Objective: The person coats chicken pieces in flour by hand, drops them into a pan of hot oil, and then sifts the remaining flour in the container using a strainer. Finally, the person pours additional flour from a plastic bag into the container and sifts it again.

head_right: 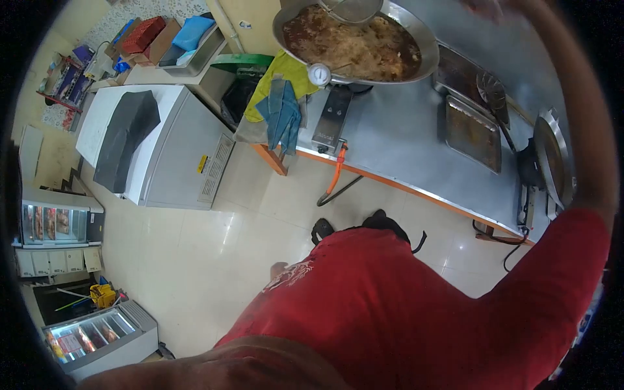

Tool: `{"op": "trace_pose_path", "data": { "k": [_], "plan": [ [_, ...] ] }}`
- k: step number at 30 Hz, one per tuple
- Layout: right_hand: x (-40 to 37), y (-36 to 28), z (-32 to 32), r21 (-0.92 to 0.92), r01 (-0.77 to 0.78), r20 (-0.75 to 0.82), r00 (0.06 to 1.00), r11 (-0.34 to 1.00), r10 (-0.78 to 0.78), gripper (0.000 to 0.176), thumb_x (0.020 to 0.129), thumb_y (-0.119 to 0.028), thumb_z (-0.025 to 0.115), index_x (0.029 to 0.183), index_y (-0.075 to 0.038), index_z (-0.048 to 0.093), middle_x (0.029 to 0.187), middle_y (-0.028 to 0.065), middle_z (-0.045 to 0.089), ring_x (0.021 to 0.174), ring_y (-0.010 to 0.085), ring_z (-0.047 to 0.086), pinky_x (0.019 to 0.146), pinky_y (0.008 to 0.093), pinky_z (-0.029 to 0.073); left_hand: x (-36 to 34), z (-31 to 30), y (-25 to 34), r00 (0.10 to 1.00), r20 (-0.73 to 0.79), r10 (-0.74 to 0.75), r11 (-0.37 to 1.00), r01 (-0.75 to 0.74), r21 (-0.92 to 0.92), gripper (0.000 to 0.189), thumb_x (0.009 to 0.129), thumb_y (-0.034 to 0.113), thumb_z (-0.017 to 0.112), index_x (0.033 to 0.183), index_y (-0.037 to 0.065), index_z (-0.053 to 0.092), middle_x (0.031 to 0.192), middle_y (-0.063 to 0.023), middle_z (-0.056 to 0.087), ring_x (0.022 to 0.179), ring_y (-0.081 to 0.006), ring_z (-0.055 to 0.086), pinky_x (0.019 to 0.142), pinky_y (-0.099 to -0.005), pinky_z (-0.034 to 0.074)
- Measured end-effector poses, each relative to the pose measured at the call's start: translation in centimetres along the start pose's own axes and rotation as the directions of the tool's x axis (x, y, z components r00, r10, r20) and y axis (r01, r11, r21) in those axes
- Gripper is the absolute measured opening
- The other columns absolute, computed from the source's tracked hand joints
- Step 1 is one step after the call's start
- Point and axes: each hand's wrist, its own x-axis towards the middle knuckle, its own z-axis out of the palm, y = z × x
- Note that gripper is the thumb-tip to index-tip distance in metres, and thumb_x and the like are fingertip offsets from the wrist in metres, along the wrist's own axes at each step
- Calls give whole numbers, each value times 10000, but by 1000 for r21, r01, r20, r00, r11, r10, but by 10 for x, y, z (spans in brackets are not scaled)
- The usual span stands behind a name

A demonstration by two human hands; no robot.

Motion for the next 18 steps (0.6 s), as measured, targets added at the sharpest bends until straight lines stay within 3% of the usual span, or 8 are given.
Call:
{"op": "trace_pose_path", "data": {
  "k": [2,4,5,6,9,12,15,18],
  "plan": [
    [13,51,86,70,172,-302,943,983,-144,432,970,-192,407,1383,-79,462,1372,215,514,1299,310,490,1051,411,413,13,-21,16,999,-22,-40,976,34,-214,222,893,151,522,1025,32,655,692,-71,602,553,-169,615,437,-296,461],
    [7,51,128,209,158,-355,932,965,-76,424,989,-206,373,1379,-60,455,1337,207,539,1265,349,506,1058,412,402,23,-38,36,974,18,-226,845,205,-493,210,897,130,491,1002,22,637,695,-66,596,523,-151,571,421,-279,431],
    [0,44,142,283,99,-352,936,954,7,425,999,-214,356,1379,-52,451,1322,207,549,1252,362,513,1059,412,398,22,-48,53,972,-1,-236,852,207,-480,198,907,132,481,990,25,625,707,-65,594,533,-145,563,418,-272,418],
    [-10,28,148,359,-76,-281,942,930,185,433,1007,-227,336,1384,-45,444,1311,215,554,1248,362,516,1057,409,396,23,-59,68,951,23,-308,816,276,-507,204,914,124,468,999,25,624,716,-63,596,546,-139,565,419,-260,409],
    [-21,26,179,278,-131,-265,942,952,207,443,1026,-263,300,1377,-42,455,1284,247,562,1240,362,517,1058,410,384,28,-68,98,939,-31,-343,870,305,-387,198,915,124,474,1000,29,626,723,-57,599,538,-130,555,419,-253,405],
    [-32,29,213,426,-69,-471,835,902,286,340,1001,-222,424,1222,7,545,1158,227,630,1011,357,637,903,412,483,29,-72,115,944,-32,-328,892,299,-338,201,922,139,480,1004,32,629,728,-53,601,536,-127,550,422,-253,405],
    [-26,47,239,742,-76,-286,863,666,417,328,998,-249,474,1194,4,548,982,192,648,729,255,650,678,375,533,30,-63,119,954,-4,-298,917,285,-280,216,937,175,486,1012,35,632,732,-50,603,540,-128,551,424,-258,404],
    [-54,44,212,983,-143,101,942,111,321,324,999,-276,507,1196,-21,544,758,90,584,489,116,500,407,277,428,27,-44,111,964,31,-266,933,265,-244,237,950,215,492,1018,38,635,737,-49,608,539,-130,551,422,-263,403]
  ]
}}
